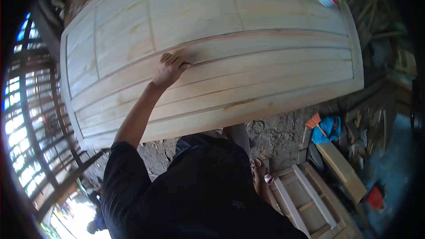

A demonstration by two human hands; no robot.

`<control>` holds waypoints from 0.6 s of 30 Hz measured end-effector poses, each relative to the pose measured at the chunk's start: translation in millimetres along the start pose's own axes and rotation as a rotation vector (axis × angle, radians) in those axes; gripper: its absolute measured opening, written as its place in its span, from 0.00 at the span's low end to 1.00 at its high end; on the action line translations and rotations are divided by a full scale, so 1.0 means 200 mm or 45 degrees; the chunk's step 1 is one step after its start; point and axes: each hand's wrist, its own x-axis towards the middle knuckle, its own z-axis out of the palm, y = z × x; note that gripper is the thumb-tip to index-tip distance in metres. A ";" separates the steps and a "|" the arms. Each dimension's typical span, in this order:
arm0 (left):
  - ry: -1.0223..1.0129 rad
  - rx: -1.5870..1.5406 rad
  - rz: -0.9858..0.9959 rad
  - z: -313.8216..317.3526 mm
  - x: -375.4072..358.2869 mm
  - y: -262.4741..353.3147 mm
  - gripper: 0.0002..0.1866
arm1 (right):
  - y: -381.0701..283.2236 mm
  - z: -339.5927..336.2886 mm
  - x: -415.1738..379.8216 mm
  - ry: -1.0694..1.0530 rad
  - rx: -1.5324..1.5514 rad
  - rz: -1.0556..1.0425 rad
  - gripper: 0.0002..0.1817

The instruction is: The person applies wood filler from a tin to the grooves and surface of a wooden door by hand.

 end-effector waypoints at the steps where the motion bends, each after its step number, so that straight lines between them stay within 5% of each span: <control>1: -0.009 -0.014 0.032 0.07 0.10 0.06 0.09 | 0.09 -0.03 0.04 0.017 0.031 0.007 0.25; 3: 0.046 0.037 0.178 0.22 0.29 0.24 0.08 | 0.23 -0.07 0.08 -0.146 0.639 0.021 0.09; 4: 0.049 0.005 0.205 0.31 0.46 0.37 0.08 | -0.02 -0.02 -0.12 -0.061 -0.174 -0.099 0.12; 7: 0.166 -0.020 0.324 0.73 0.94 0.74 0.08 | 0.21 -0.14 0.09 -0.180 0.141 -0.109 0.22; 10: 0.095 -0.116 0.242 1.03 1.36 1.11 0.09 | -0.10 -0.16 -0.06 -0.236 -0.040 -0.170 0.22; 13: 0.083 -0.279 0.161 1.00 1.35 1.10 0.09 | 0.02 -0.28 0.17 -0.307 0.026 -0.285 0.20; 16: 0.120 -0.123 0.196 0.78 1.05 0.87 0.10 | -0.04 -0.36 0.32 -0.202 0.368 0.035 0.18; 17: 0.105 -0.025 0.148 0.68 0.92 0.80 0.12 | -0.09 -0.39 0.35 -0.104 0.285 0.014 0.06; 18: 0.096 0.070 0.099 0.59 0.82 0.75 0.15 | -0.14 -0.43 0.39 -0.002 0.201 -0.012 0.16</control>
